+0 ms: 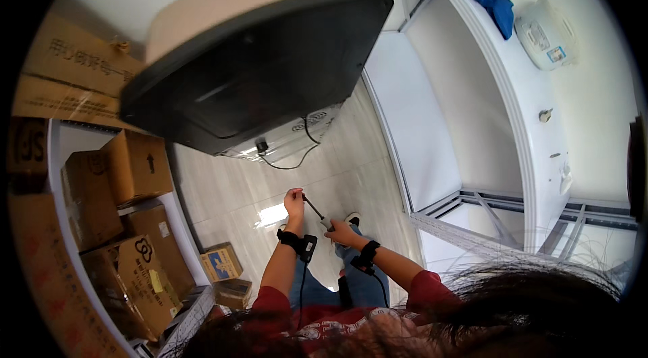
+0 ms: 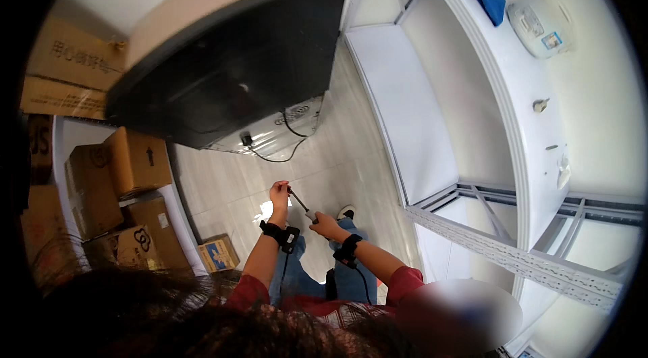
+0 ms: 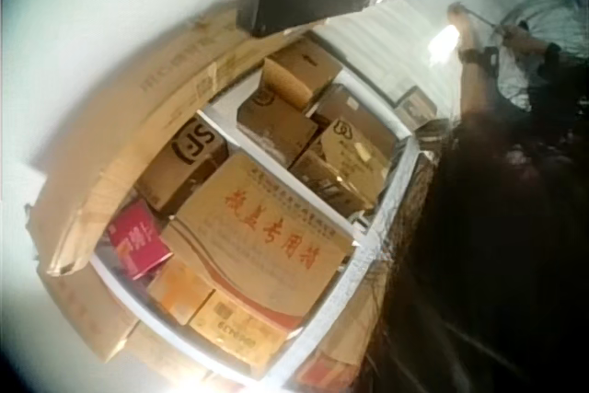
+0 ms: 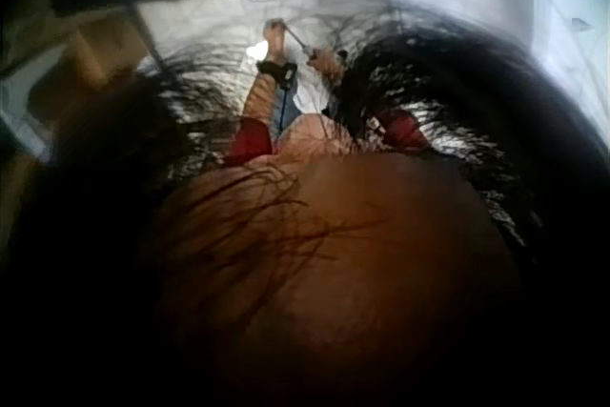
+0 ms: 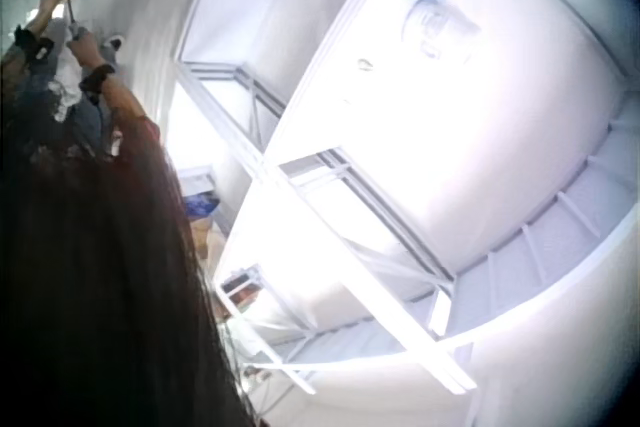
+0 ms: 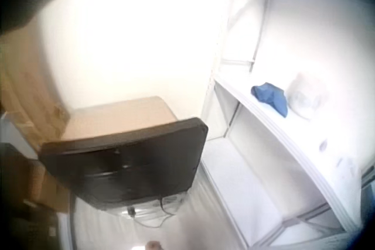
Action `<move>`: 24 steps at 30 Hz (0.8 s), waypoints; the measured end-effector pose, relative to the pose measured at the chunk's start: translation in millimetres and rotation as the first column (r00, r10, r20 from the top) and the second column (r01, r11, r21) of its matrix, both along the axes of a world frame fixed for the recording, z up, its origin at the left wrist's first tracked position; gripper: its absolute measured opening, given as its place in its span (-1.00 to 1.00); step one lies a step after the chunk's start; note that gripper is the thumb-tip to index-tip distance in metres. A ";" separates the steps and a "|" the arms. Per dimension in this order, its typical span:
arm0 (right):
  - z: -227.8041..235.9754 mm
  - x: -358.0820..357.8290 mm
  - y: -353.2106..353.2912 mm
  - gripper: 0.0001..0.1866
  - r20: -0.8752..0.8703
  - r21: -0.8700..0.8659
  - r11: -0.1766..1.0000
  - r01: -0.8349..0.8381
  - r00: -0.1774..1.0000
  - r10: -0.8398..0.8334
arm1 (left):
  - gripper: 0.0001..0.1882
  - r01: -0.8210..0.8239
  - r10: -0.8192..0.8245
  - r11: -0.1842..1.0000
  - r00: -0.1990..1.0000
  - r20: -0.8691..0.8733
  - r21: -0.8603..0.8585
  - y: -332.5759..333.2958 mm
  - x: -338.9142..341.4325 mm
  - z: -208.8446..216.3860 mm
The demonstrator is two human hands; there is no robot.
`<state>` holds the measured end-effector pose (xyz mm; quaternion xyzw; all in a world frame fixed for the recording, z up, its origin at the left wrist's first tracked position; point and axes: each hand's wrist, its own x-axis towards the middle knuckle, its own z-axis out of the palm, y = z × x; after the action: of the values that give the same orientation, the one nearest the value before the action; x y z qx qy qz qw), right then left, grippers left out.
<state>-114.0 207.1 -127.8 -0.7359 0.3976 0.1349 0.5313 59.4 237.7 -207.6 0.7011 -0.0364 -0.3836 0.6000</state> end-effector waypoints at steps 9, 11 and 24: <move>-182.9 -9.1 -62.4 -0.59 -0.116 0.210 0.970 0.122 0.988 -0.099 | -0.89 0.171 -0.187 0.981 0.957 0.222 0.088 -76.2 -19.4 -213.9; -234.2 -7.1 -81.4 -0.58 -0.114 0.230 0.958 0.173 0.982 -0.150 | -0.89 0.193 -0.207 0.978 0.930 0.303 0.075 -105.9 -19.5 -261.2; -412.9 24.6 -147.9 -0.55 -0.095 -0.231 0.967 -0.105 0.992 0.085 | -0.91 0.157 -0.133 0.982 0.969 0.208 -0.104 -173.1 17.5 -433.1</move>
<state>-89.4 59.2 -540.6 -0.8056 0.3971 0.1432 0.4157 76.9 64.6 -640.6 0.6942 -0.1706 -0.3511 0.6047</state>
